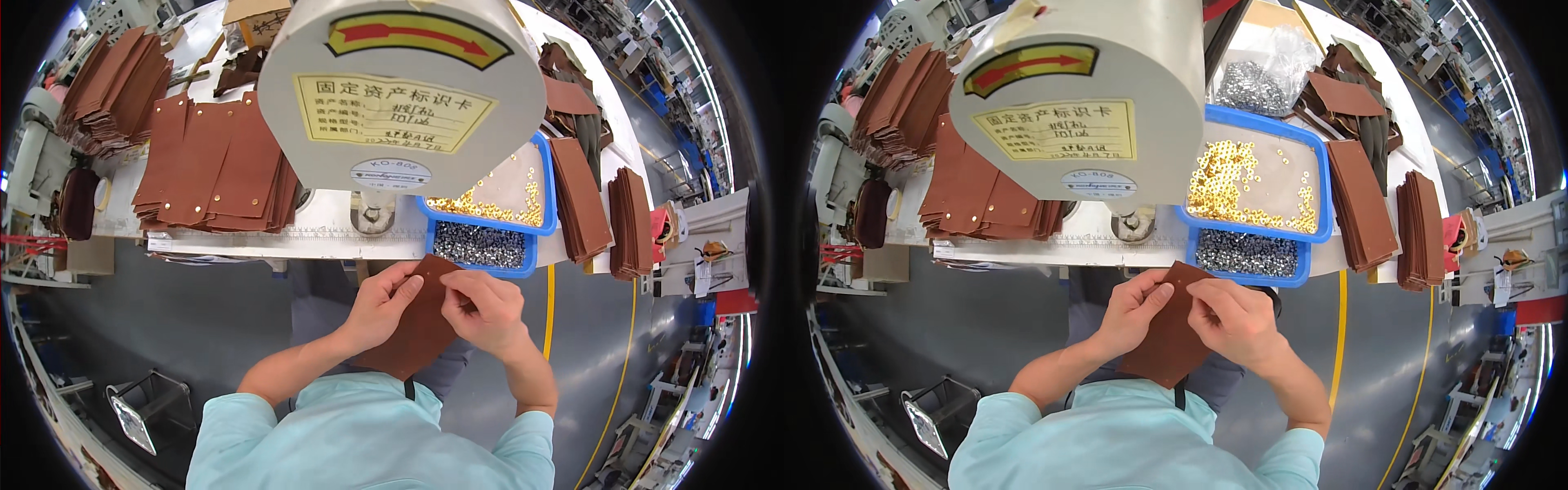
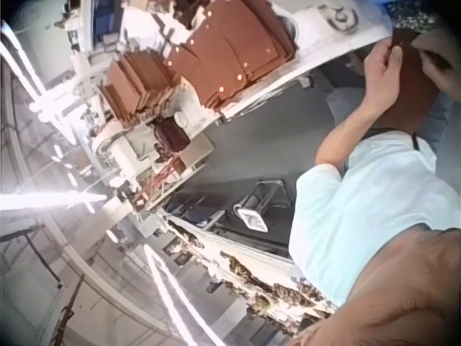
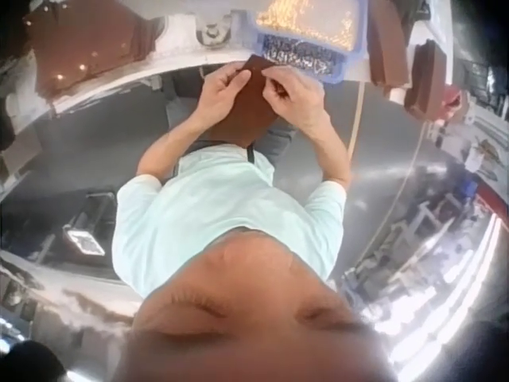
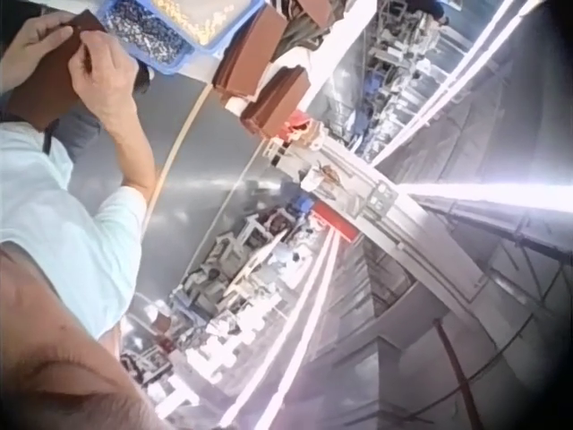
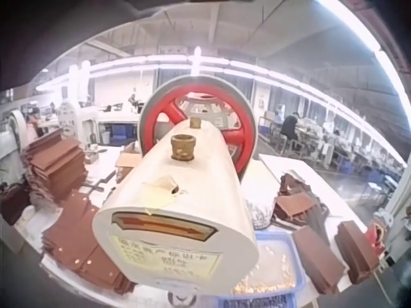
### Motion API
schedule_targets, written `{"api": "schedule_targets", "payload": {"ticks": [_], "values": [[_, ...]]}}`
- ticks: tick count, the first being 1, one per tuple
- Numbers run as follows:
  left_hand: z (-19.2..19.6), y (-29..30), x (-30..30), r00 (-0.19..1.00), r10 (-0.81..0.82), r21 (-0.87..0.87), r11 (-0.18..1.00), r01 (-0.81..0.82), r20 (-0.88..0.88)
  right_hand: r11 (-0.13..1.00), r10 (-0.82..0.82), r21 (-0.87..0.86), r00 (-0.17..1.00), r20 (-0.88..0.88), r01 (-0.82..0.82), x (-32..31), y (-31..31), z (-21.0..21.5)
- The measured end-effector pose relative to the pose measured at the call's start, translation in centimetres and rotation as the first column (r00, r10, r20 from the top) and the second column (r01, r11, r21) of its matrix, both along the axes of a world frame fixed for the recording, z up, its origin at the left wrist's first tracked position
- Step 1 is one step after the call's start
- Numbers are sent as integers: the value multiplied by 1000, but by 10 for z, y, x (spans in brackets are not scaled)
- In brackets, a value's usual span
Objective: Attaching metal rivets or studs to leather pieces using a specialized setting machine.
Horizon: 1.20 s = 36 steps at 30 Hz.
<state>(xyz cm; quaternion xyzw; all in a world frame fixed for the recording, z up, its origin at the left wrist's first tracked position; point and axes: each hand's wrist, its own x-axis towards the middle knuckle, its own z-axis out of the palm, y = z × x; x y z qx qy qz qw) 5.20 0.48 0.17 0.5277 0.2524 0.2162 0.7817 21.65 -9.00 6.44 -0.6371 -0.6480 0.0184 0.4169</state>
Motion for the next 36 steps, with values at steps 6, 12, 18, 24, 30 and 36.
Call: {"api": "schedule_targets", "payload": {"ticks": [6, 12, 18, 24, 30, 36], "values": [[7, -7, 0, 996, -56, -22, 998, 58, 75, 992, -7, -125, 993, -121, -8, -1, -9, -8], [11, -8, -2, 994, -99, 89, 991, 96, 33, 986, -117, -144, 953, -279, 79, -3, -12, -14], [13, -7, -7, 990, -65, 422, 900, 111, -124, 922, -233, -371, 926, -299, 112, -3, -12, -6], [12, 0, -10, 986, -71, 464, 876, 133, -148, 901, -58, -391, 841, -539, -189, 24, -11, -15], [5, 2, -8, 999, 21, 695, 719, 13, -41, 948, -204, -246, 979, 22, 203, 53, 9, -56], [0, 5, -9, 979, 19, 923, 328, -199, 205, 921, -207, -269, 940, 270, 280, 56, 17, -74]]}}
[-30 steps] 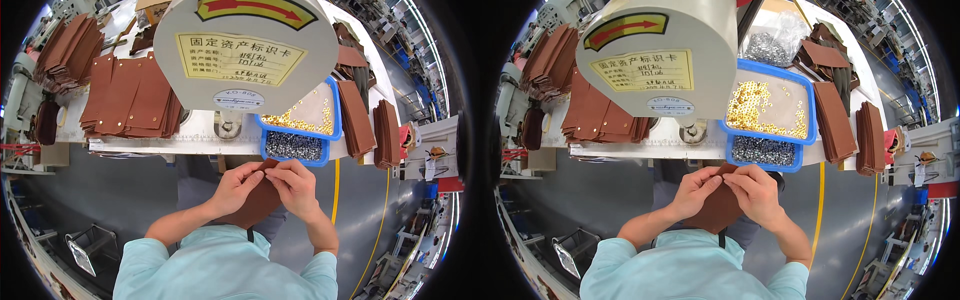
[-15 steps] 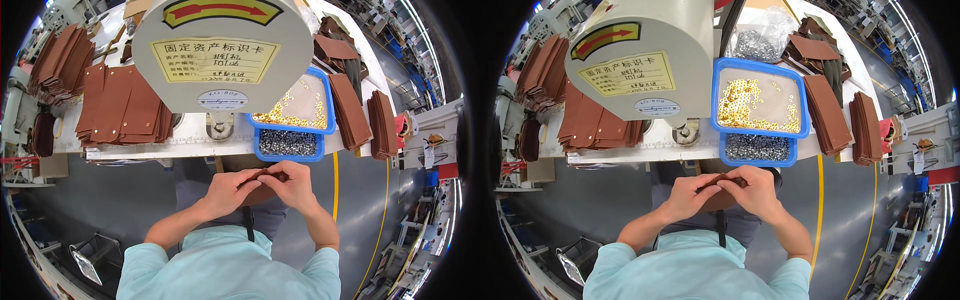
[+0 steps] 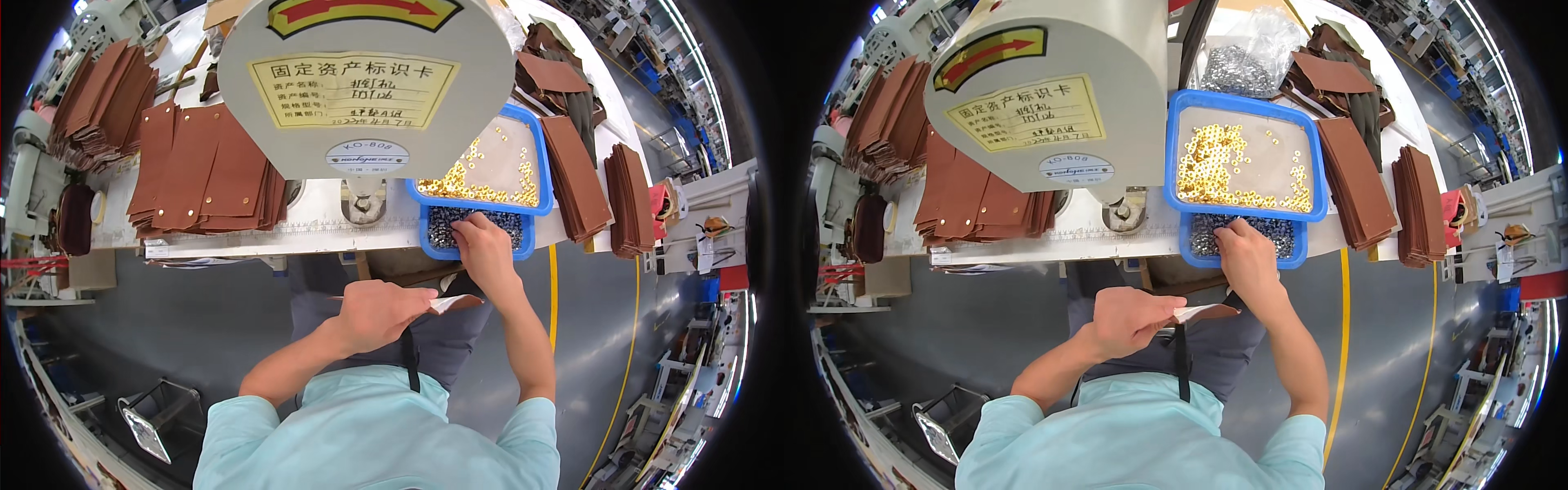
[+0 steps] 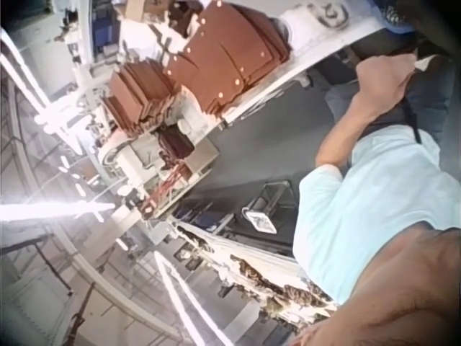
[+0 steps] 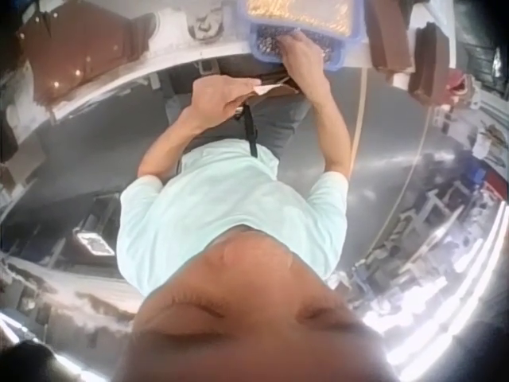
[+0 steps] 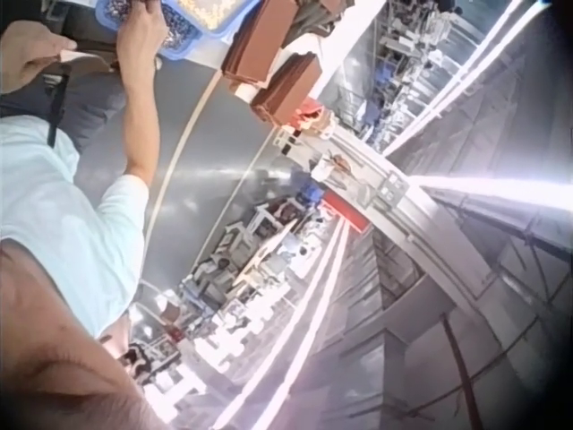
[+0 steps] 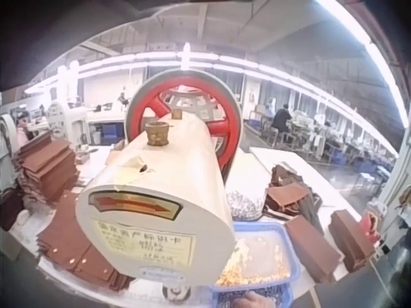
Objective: Attaching metal rivets or studs to leather pieces using a specialized setting machine.
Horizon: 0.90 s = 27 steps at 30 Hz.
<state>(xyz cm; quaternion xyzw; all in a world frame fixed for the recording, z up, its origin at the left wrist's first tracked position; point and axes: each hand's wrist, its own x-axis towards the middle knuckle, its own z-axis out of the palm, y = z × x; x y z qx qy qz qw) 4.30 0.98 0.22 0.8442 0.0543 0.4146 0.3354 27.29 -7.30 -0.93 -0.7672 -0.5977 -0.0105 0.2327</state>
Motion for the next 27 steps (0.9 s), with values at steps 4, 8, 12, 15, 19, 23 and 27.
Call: {"api": "schedule_targets", "payload": {"ticks": [4, 8, 12, 15, 19, 23, 27], "values": [[-4, -1, 1, 992, -52, 23, 999, 49, 118, 999, 1, 35, 1000, 23, -2, 2, -1, -4], [-3, -1, 1, 992, -75, -14, 997, 77, 100, 990, -10, 135, 977, -214, 40, -7, -6, 15], [-4, 3, 2, 980, -117, 49, 993, 111, 158, 975, -80, -149, 363, -928, -166, -15, -28, 65], [-5, 6, 4, 971, -153, 83, 987, 140, 182, 949, -57, -96, 138, -989, -301, -21, -35, 75], [0, 3, 8, 969, -140, 105, 987, 121, 205, 911, -43, -60, 51, -998, -409, -23, -39, 75], [-1, 2, 6, 967, -155, 135, 982, 129, 201, 875, -195, -184, 21, -981, -449, -24, -36, 77], [-1, 1, 5, 968, -160, 155, 979, 130, 194, 858, -286, -245, -22, -958, -452, -25, -35, 75]]}}
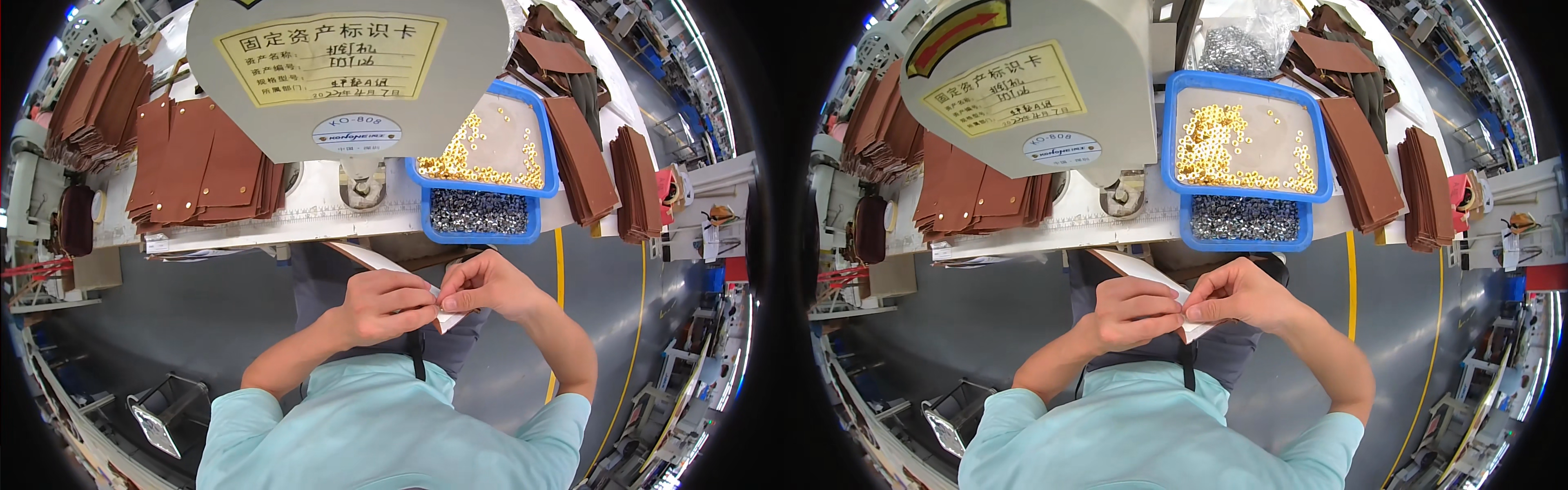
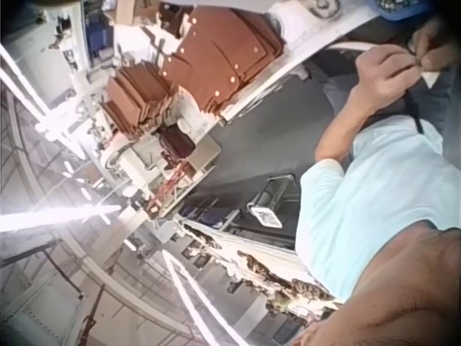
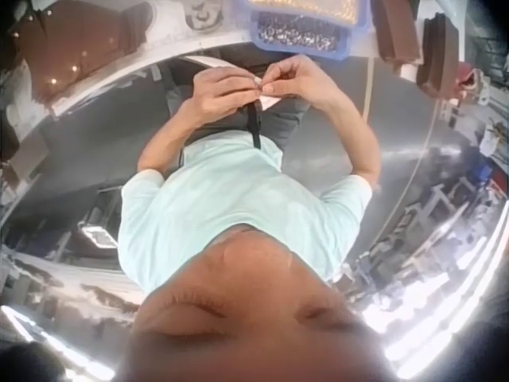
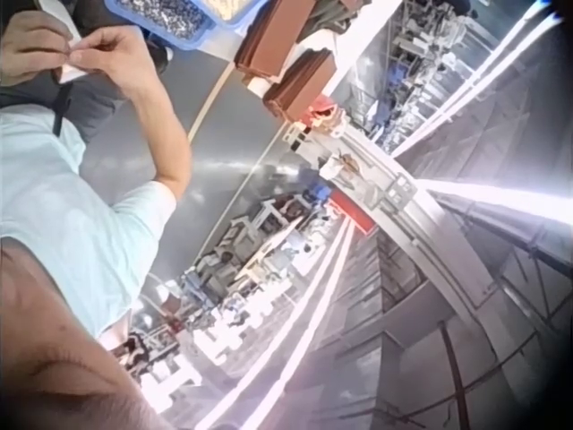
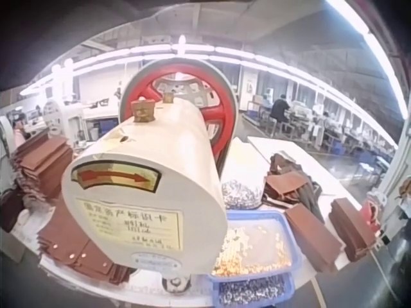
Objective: Attaching metal rivets or studs to leather pieces using a specialized setting machine.
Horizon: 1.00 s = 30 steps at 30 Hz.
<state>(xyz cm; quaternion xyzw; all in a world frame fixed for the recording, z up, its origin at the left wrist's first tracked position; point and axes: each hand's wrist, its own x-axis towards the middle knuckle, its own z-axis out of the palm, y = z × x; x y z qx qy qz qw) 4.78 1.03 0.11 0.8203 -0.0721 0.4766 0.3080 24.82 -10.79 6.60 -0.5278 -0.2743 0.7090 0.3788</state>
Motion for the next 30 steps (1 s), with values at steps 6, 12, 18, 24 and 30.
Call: {"api": "schedule_targets", "payload": {"ticks": [6, 12, 18, 24, 30], "values": [[4, -2, -3, 999, 27, 86, 996, -30, 30, 999, 8, -38, 999, -53, -10, 0, -1, -1], [9, -4, -5, 998, 37, 144, 989, -44, 48, 998, 10, -55, 1000, -28, -11, -7, -3, 0], [7, -6, -12, 997, 78, 129, 988, -80, 18, 918, -76, 376, 873, 481, -127, -26, -18, 13], [7, -12, -14, 997, 80, 94, 992, -80, -1, 645, -362, 636, 563, 743, -424, -29, -25, 10], [14, -32, -16, 1000, -12, -239, 971, 8, -13, 556, -358, 685, 609, 708, -471, -27, -33, 3]]}}
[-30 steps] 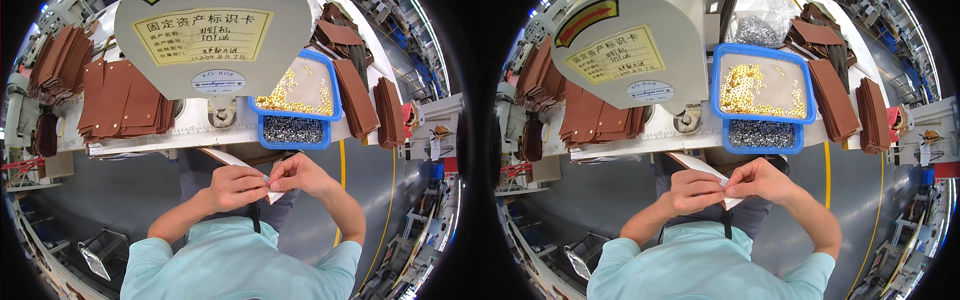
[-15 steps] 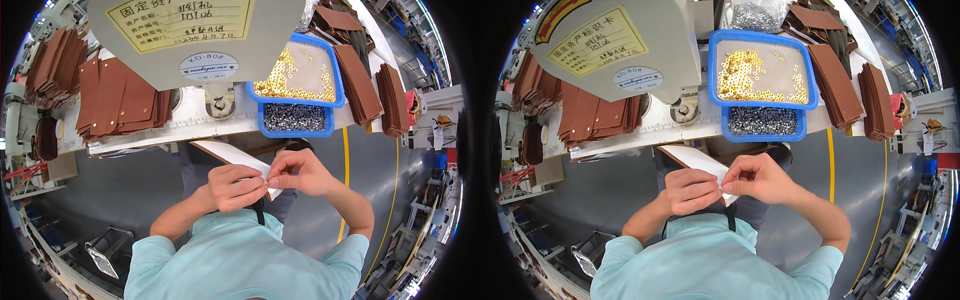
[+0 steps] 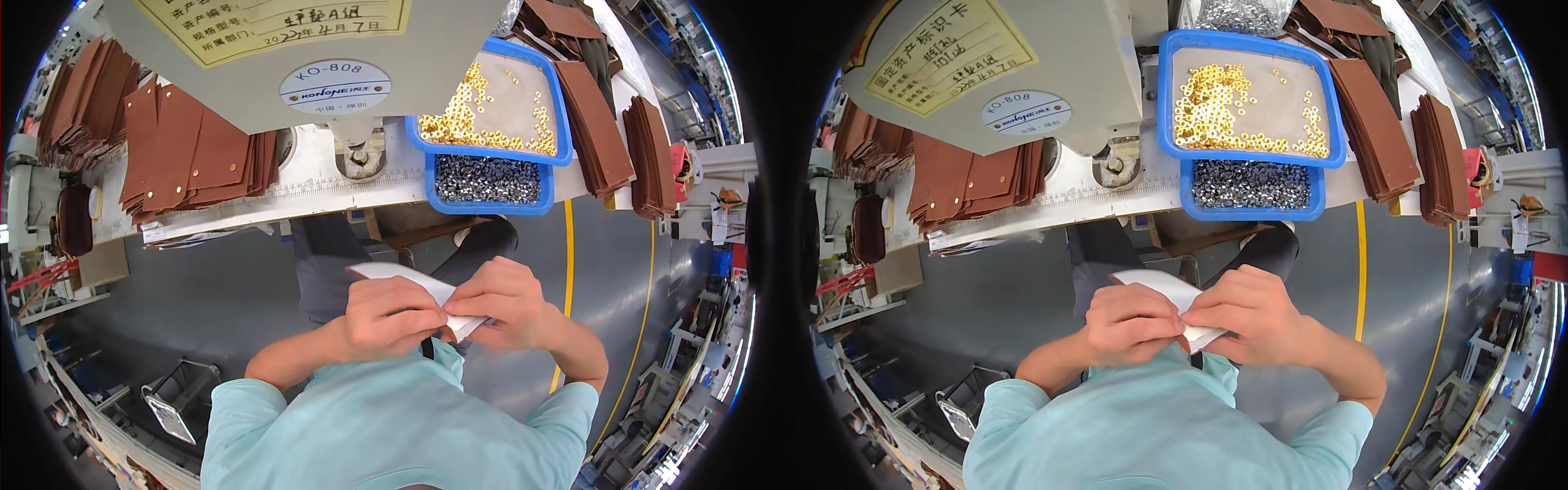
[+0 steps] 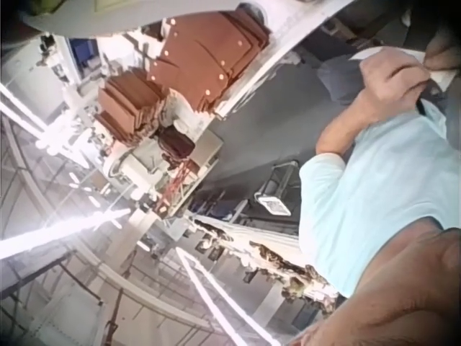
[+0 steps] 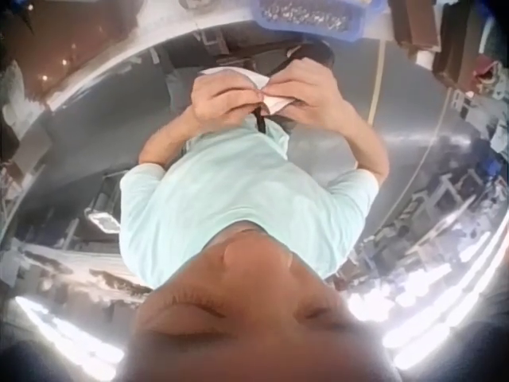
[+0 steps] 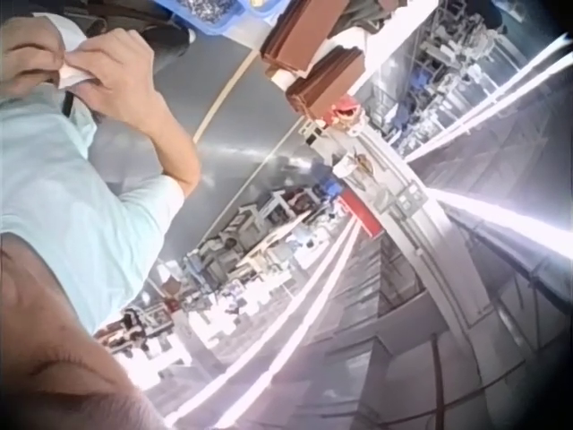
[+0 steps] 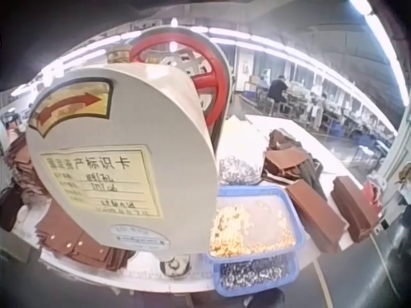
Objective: Attaching metal rivets or studs to leather pieces using a specialized setting machine.
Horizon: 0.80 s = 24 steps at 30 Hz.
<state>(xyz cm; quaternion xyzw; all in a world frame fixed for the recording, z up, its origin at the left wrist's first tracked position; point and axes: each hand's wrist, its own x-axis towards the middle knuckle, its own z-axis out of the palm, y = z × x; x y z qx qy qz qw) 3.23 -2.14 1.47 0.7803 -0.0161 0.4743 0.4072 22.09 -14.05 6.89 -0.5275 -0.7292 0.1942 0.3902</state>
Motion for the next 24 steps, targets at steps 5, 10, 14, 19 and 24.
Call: {"api": "schedule_targets", "payload": {"ticks": [5, 10, 14, 19, 24], "values": [[8, -10, -6, 977, -47, -238, 971, -5, -208, 995, -56, -82, 995, -85, 49, 4, -1, -6], [14, -12, -4, 966, -133, -413, 910, 29, -224, 993, -100, 61, 995, 28, 98, -1, 1, -8], [13, 1, -6, 906, -285, -361, 918, 164, -312, 979, -145, 158, 985, 92, 129, -4, 1, -6], [16, -2, -6, 857, -315, -414, 900, 134, -408, 977, -136, 176, 987, 91, 118, -5, 1, -14], [3, 1, -8, 845, -238, -363, 930, 56, -478, 980, -157, 127, 987, 31, 152, -13, 1, -17]]}}
